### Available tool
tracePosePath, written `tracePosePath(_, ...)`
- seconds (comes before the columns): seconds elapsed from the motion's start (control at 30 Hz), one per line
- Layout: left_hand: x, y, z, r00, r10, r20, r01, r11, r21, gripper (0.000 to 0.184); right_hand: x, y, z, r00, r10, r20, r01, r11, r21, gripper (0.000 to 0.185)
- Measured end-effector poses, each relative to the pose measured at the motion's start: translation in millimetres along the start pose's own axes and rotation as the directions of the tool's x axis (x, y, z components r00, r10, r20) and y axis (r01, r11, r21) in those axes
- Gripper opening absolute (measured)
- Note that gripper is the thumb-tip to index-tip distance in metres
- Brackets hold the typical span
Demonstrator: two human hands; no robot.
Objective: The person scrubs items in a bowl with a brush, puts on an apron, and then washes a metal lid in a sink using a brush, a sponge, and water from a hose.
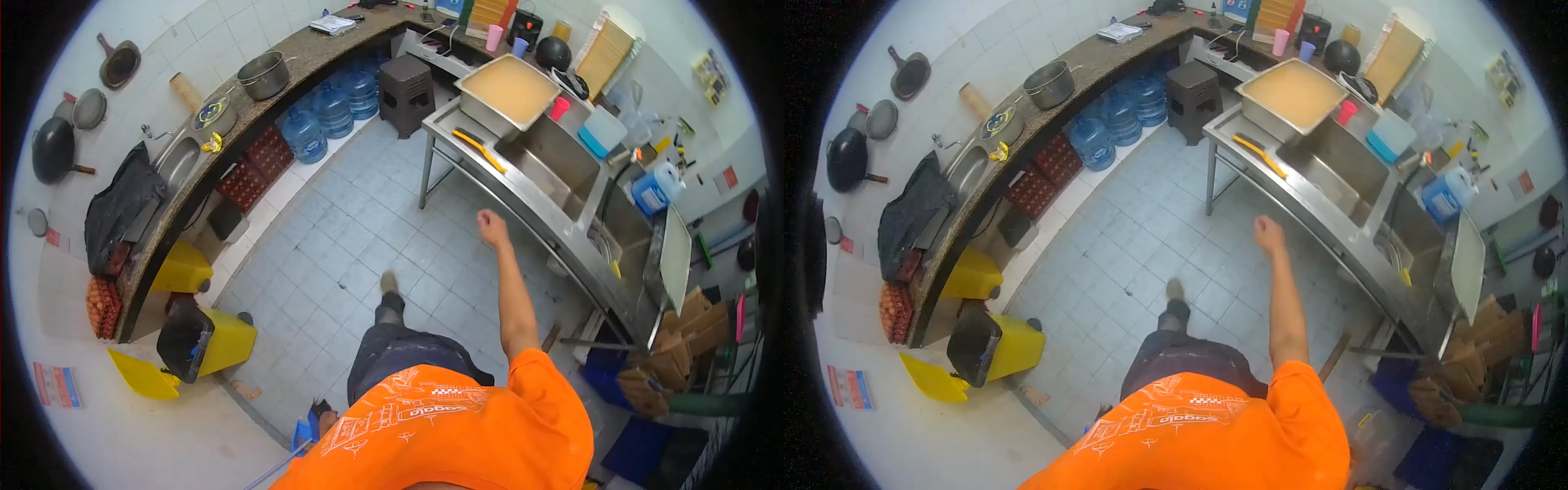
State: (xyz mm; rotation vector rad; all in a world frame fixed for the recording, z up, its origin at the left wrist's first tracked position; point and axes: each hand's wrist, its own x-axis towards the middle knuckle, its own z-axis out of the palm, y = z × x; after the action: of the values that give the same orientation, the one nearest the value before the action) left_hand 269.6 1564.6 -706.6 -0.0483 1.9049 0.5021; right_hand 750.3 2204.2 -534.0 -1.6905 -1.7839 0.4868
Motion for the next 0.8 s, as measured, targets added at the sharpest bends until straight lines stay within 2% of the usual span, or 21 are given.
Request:
tracePosePath(0.07,7.4,32.0,23.2,0.996,-0.085,-0.018,0.085,0.996,-0.007,0.031,82.1,-17.6,-8.6,0.997,0.080,0.005,-0.080,0.997,-0.001,0.025)
tracePosePath(0.1,16.3,53.2,34.7,0.996,-0.092,-0.024,0.092,0.996,-0.003,0.031,116.0,-11.8,-6.8,0.999,0.020,-0.048,-0.025,0.995,-0.096,0.027)
tracePosePath(0.13,26.3,80.8,45.1,0.996,-0.087,-0.032,0.087,0.996,0.001,0.031,141.7,-20.1,-10.8,0.996,0.045,-0.080,-0.055,0.992,-0.117,0.030)
tracePosePath(0.17,43.0,108.9,55.3,0.996,-0.081,-0.037,0.081,0.997,0.005,0.031,172.1,6.4,3.5,0.985,-0.019,-0.169,-0.021,0.972,-0.233,0.032)
tracePosePath(0.2,61.7,139.3,66.1,0.997,-0.066,-0.041,0.067,0.998,0.009,0.031,194.7,28.0,16.2,0.989,0.012,-0.150,-0.057,0.951,-0.305,0.034)
tracePosePath(0.23,92.8,172.1,73.5,1.000,-0.023,0.016,0.023,1.000,0.014,0.033,209.2,14.2,7.8,0.975,0.222,-0.005,-0.210,0.914,-0.347,0.035)
tracePosePath(0.27,117.2,206.4,84.0,0.997,0.019,0.075,-0.020,1.000,0.010,0.034,226.8,41.7,24.5,0.950,0.312,-0.017,-0.300,0.894,-0.334,0.037)
tracePosePath(0.3,76.9,269.8,95.7,0.973,0.227,-0.035,-0.228,0.973,-0.021,0.035,229.8,48.1,30.6,0.982,0.183,-0.038,-0.185,0.919,-0.347,0.039)
tracePosePath(0.33,56.8,342.4,105.0,0.976,0.205,-0.075,-0.199,0.977,0.081,0.038,244.3,74.5,43.7,0.976,0.213,0.034,-0.181,0.897,-0.404,0.040)
tracePosePath(0.37,96.2,374.4,104.1,0.804,0.583,0.116,-0.468,0.499,0.730,0.040,242.6,68.9,36.6,0.976,0.196,0.094,-0.135,0.887,-0.442,0.037)
tracePosePath(0.4,78.3,421.4,117.7,0.773,0.624,-0.116,-0.513,0.721,0.466,0.039,234.4,72.3,41.4,0.994,0.111,-0.011,-0.103,0.867,-0.488,0.036)
tracePosePath(0.43,87.4,460.5,126.4,0.809,0.566,-0.157,-0.547,0.824,0.149,0.025,233.0,75.4,41.1,0.992,0.122,-0.008,-0.113,0.892,-0.438,0.037)
tracePosePath(0.47,66.1,512.7,127.2,0.778,0.614,-0.130,-0.603,0.789,0.117,0.027,230.9,98.1,50.8,0.997,-0.037,-0.060,0.009,0.912,-0.411,0.035)
tracePosePath(0.5,35.5,558.6,122.9,0.741,0.663,-0.105,-0.657,0.748,0.090,0.030,223.8,93.4,56.8,0.980,-0.139,-0.140,0.066,0.899,-0.434,0.030)
tracePosePath(0.53,23.2,589.9,117.3,0.748,0.651,-0.129,-0.646,0.759,0.083,0.030,214.2,62.3,58.8,0.987,-0.064,-0.147,-0.013,0.882,-0.471,0.031)
tracePosePath(0.57,14.6,620.3,114.3,0.737,0.667,-0.108,-0.672,0.740,-0.016,0.025,212.8,50.3,64.7,0.978,0.165,-0.126,-0.207,0.831,-0.516,0.031)
tracePosePath(0.6,14.4,644.1,111.2,0.722,0.686,-0.091,-0.692,0.713,-0.114,0.021,208.6,29.2,75.5,0.976,0.077,-0.204,-0.170,0.854,-0.492,0.032)
tracePosePath(0.63,19.6,659.1,109.4,0.730,0.673,-0.115,-0.683,0.720,-0.123,0.021,204.6,2.3,87.0,0.961,-0.004,-0.278,-0.132,0.872,-0.472,0.034)
tracePosePath(0.7,27.3,674.8,104.4,0.779,0.578,-0.243,-0.626,0.737,-0.255,0.026,217.9,-76.9,109.0,0.973,0.049,-0.225,-0.119,0.943,-0.310,0.035)
tracePosePath(0.73,45.2,666.7,104.9,0.786,0.561,-0.260,-0.616,0.743,-0.260,0.026,232.6,-106.6,121.8,0.989,0.063,-0.135,-0.092,0.971,-0.221,0.035)
tracePosePath(0.8,106.2,633.7,119.6,0.789,0.449,-0.419,-0.503,0.864,-0.021,0.025,294.0,-172.5,154.1,0.997,0.033,0.064,-0.026,0.994,-0.102,0.034)
